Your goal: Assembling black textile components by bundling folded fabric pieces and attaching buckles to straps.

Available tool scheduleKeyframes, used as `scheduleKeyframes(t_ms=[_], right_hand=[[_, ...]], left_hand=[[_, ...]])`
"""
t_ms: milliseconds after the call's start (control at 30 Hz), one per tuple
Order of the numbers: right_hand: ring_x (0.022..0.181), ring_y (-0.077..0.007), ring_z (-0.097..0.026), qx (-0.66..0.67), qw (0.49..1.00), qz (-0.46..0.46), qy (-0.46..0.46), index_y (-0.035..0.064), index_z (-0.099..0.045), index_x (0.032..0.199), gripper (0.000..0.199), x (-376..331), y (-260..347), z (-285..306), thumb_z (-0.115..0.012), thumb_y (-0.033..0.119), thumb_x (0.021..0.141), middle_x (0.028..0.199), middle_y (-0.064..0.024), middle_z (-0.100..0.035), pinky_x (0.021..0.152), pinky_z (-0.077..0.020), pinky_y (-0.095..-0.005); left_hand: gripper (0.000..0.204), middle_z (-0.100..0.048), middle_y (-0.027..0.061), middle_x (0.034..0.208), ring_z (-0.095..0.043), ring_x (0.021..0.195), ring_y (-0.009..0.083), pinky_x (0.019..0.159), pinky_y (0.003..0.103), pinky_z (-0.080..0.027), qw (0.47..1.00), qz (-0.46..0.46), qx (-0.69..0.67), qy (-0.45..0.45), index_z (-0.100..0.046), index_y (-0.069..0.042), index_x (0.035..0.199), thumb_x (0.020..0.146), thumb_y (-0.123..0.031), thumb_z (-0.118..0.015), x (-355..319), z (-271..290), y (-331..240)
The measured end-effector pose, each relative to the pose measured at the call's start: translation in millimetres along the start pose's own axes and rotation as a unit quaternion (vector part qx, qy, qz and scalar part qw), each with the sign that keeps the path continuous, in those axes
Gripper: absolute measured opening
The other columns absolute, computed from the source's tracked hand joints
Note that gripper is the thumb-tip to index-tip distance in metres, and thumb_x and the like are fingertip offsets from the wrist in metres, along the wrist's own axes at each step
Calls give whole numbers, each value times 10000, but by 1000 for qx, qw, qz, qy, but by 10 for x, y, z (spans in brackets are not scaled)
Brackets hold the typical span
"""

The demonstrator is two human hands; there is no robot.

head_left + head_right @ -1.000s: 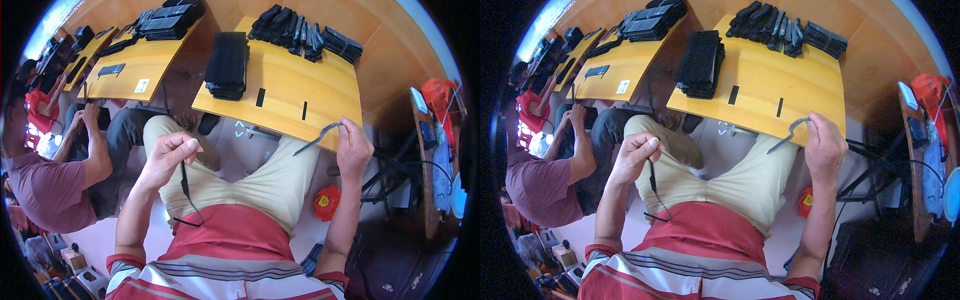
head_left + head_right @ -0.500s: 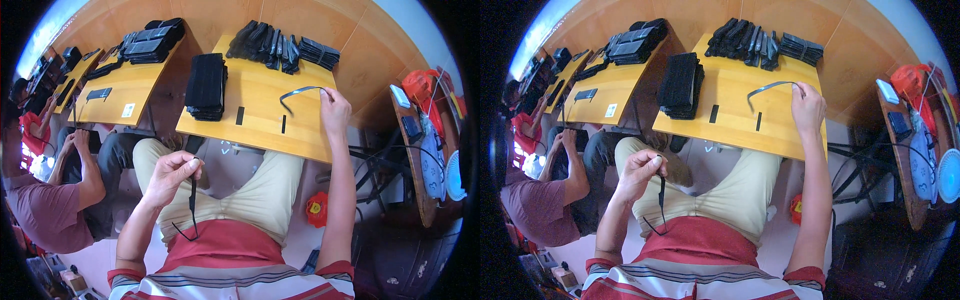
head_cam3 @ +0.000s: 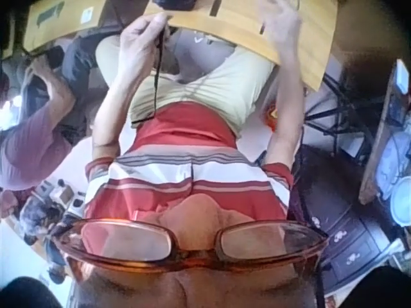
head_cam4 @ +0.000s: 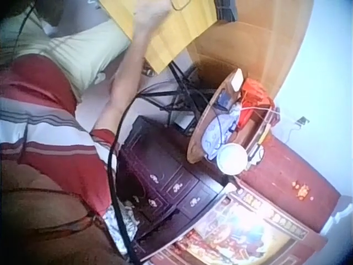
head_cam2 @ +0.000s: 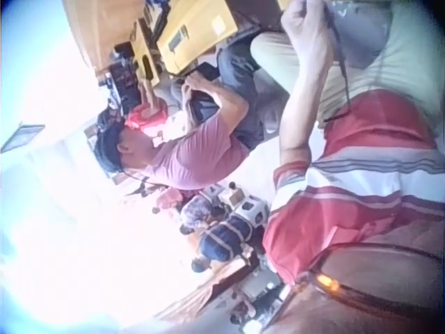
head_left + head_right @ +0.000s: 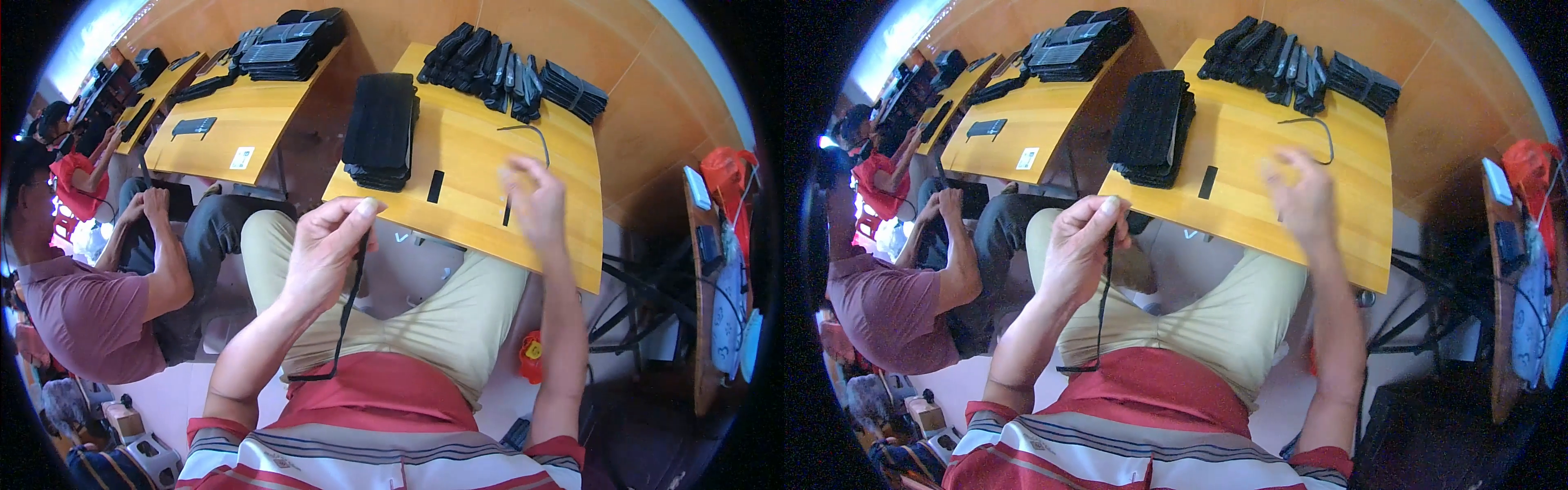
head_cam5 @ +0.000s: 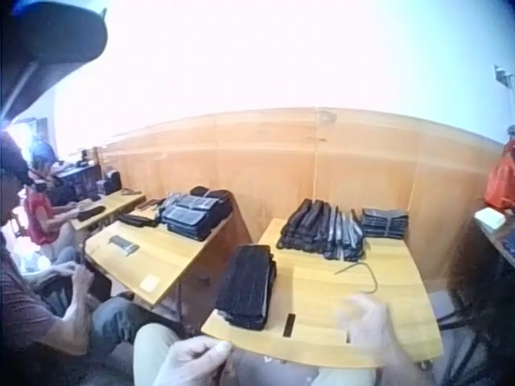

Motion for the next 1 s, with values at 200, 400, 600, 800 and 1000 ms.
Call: scheduleKeyframes(t_ms=[200, 400, 600, 800, 1000], right_hand=[[957, -132, -628, 358, 910, 4, 207, -39, -490, 1343, 554, -942, 537, -1173, -751, 177, 904, 1218, -105, -591, 818, -532, -275], [738, -95, -638, 406, 886, -40, 221, -57, -557, 1242, 360, -1104, 542, -1294, -672, 134, 959, 937, -88, -673, 663, -520, -233], [600, -56, -585, 350, 919, -43, 177, -54, -632, 1139, 273, -973, 520, -1015, -681, 139, 952, 827, -80, -692, 503, -451, -194], [581, -38, -571, 279, 934, -55, 218, -63, -652, 1110, 273, -885, 412, -888, -686, 156, 951, 745, -72, -695, 468, -431, -207], [655, -129, -663, 164, 977, 51, 124, -28, -716, 975, 141, -876, 456, -839, -733, 79, 885, 769, -107, -718, 573, -519, -272]], left_hand=[[227, -597, -17, 753, -529, 699, 58, 645, 215, -432, 989, -110, 97, 22, -705, 3, 1047, 992, -208, -641, 109, -358, -202], [228, -626, -38, 774, -495, 648, 22, 605, 171, -390, 993, -90, 82, -1, -715, -28, 1045, 985, -238, -653, 174, -185, -369], [238, -622, -16, 776, -502, 594, 30, 536, 190, -399, 997, -26, -74, 12, -705, -39, 1004, 975, -273, -670, 234, 43, -253], [224, -679, 67, 892, -631, 648, 99, 576, 225, -537, 991, 5, -130, 31, -644, -33, 1065, 1012, -245, -599, 215, 153, -137], [182, -679, 108, 939, -678, 721, 129, 659, 258, -594, 979, 23, -192, 59, -601, -41, 1043, 1032, -217, -556, 215, 234, -22]])
Point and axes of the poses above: each hand's wrist, its own x-axis towards the middle knuckle, its own z-axis out of the back of the hand, y = z × x, the point moved 4 cm from there along x, towards the middle knuckle
